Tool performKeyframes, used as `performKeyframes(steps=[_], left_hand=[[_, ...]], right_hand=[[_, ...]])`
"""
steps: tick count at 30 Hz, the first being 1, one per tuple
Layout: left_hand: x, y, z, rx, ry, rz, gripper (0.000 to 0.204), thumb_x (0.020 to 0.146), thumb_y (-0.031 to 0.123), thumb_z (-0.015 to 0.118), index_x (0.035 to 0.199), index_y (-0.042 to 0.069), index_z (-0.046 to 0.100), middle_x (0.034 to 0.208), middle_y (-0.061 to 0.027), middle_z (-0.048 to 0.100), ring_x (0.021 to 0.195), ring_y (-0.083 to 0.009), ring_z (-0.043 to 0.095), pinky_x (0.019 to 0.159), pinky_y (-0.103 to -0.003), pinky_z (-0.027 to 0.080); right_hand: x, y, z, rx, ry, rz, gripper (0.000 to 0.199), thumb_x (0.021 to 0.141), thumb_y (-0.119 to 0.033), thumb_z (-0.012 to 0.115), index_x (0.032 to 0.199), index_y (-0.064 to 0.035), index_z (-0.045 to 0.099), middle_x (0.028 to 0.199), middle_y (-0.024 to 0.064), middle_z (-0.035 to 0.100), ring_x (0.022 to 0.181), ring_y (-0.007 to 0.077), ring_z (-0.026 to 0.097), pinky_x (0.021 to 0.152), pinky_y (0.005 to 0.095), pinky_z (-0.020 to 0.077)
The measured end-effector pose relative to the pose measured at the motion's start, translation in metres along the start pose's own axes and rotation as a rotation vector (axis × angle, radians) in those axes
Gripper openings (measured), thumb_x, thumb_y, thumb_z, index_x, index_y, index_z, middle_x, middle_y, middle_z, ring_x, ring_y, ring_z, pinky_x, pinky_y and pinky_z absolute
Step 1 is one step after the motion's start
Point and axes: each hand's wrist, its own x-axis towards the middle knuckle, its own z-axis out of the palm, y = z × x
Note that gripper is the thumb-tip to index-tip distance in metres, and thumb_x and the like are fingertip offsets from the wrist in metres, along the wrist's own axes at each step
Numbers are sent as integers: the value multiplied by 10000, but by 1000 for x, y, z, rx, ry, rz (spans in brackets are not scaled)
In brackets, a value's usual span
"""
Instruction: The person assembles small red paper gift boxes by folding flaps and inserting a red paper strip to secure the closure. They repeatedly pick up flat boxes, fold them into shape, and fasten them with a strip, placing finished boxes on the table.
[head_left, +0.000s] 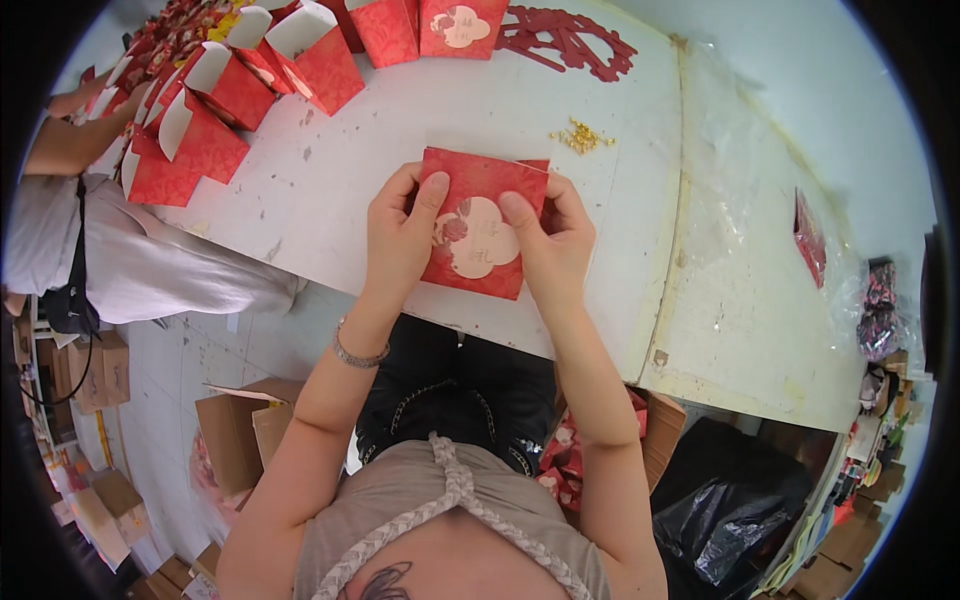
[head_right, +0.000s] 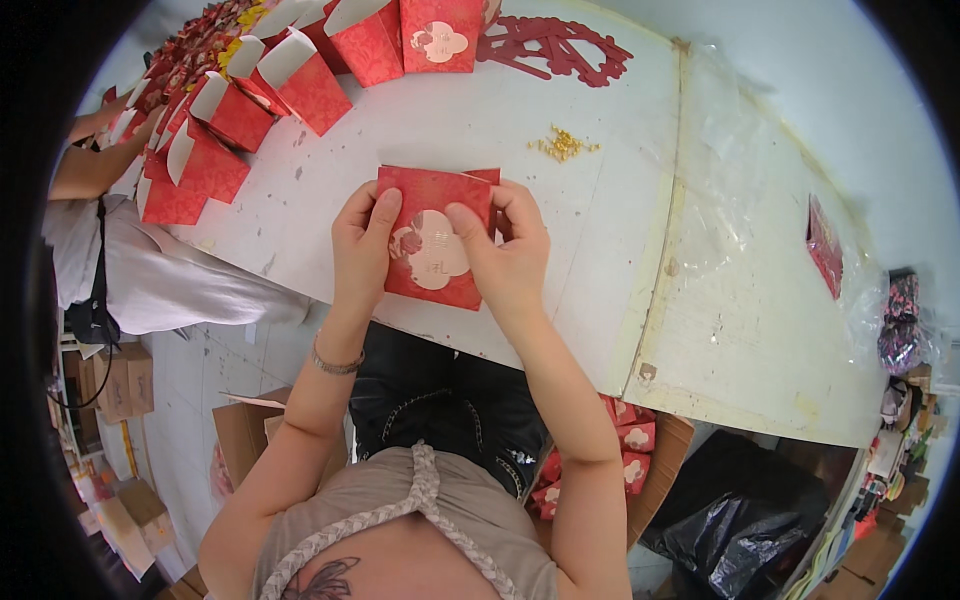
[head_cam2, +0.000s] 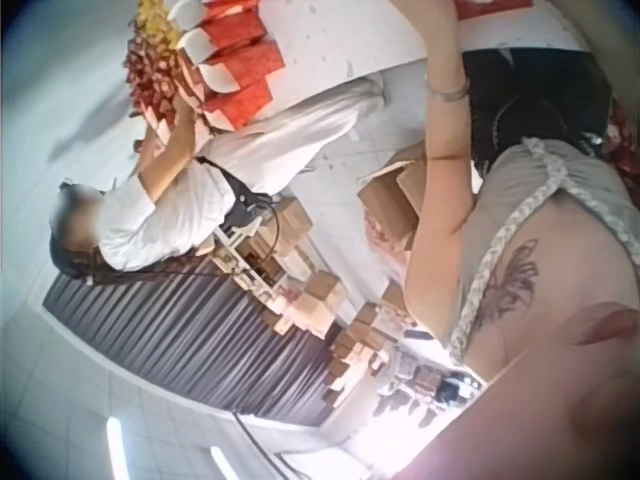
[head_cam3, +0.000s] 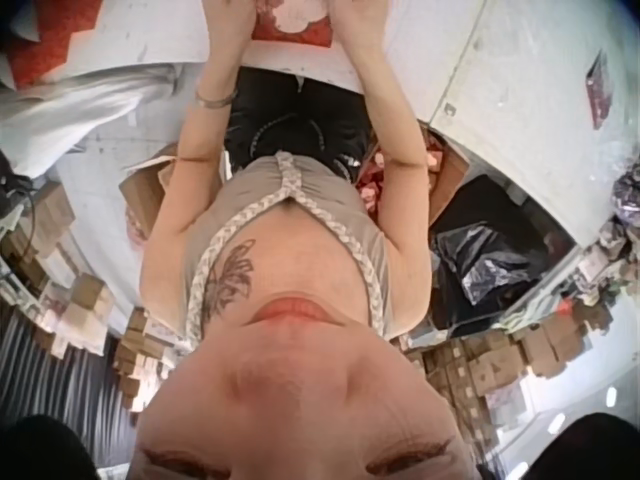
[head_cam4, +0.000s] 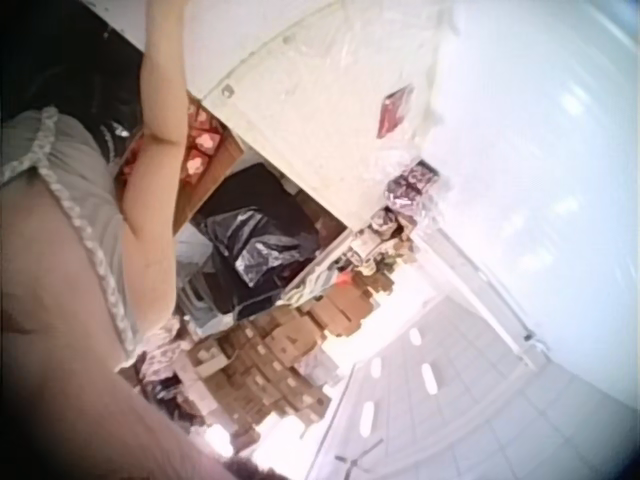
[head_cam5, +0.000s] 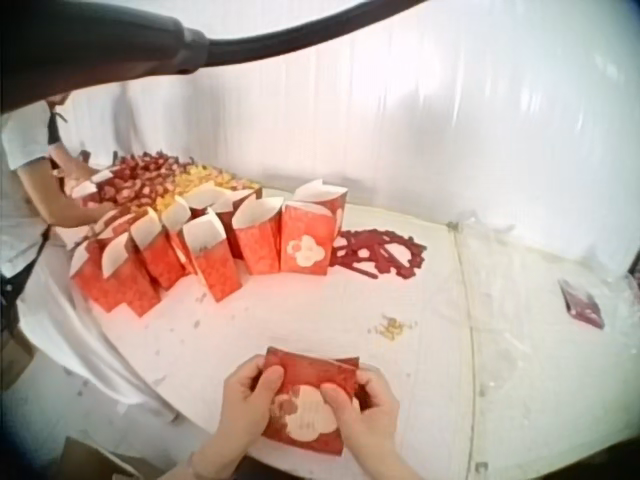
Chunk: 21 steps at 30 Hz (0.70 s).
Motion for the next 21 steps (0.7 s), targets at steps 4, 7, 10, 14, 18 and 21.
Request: performKeyframes(steps=[4, 7, 10, 14, 18, 21], left_hand=[[-8, 6, 2, -135, -58, -3, 137, 912, 115, 588, 957, -13, 609, 867, -12, 613, 750, -52, 528, 675, -198, 456], [-9, 3, 1, -101, -56, 21, 153, 886, 52, 600, 1022, -18, 585, 936, -39, 623, 801, -69, 556, 716, -212, 477], [-7, 1, 7, -96, -8, -3, 211, 883, 31, 588, 1084, -16, 545, 982, -60, 622, 834, -82, 573, 740, -223, 487], [-6, 1, 7, -274, -63, -217, 213, 914, 64, 543, 1113, -6, 512, 988, -68, 619, 846, -91, 578, 750, -230, 488], [-5, 0, 1, -58, -194, -117, 227, 930, 86, 517, 1142, 3, 512, 966, -55, 617, 851, -84, 569, 751, -230, 479], [-5, 2, -4, -16, -205, -67, 246, 922, 76, 529, 1158, 11, 515, 954, -44, 614, 856, -75, 561, 748, -229, 473]], right_hand=[[-4, 6, -9, -118, 15, -127, 196, 848, -69, 660, 1010, -28, 557, 919, 39, 618, 738, 83, 524, 657, 208, 429], [-2, -5, -2, 51, 36, 14, 194, 864, -48, 622, 1045, -8, 564, 939, 62, 631, 779, 81, 556, 679, 215, 450], [3, -10, 1, 196, 38, 172, 201, 880, -28, 574, 1073, 18, 542, 958, 90, 641, 830, 86, 581, 699, 227, 468], [5, -3, -10, 255, -49, 362, 257, 887, -21, 546, 1133, 29, 488, 926, 100, 655, 829, 90, 595, 713, 232, 478], [3, -8, -6, 166, -58, 338, 255, 876, -32, 571, 1121, 10, 514, 891, 96, 665, 805, 98, 612, 709, 241, 493], [7, -15, -8, 62, -146, 397, 254, 866, -38, 589, 1112, -5, 536, 896, 97, 669, 791, 104, 623, 682, 241, 503]])
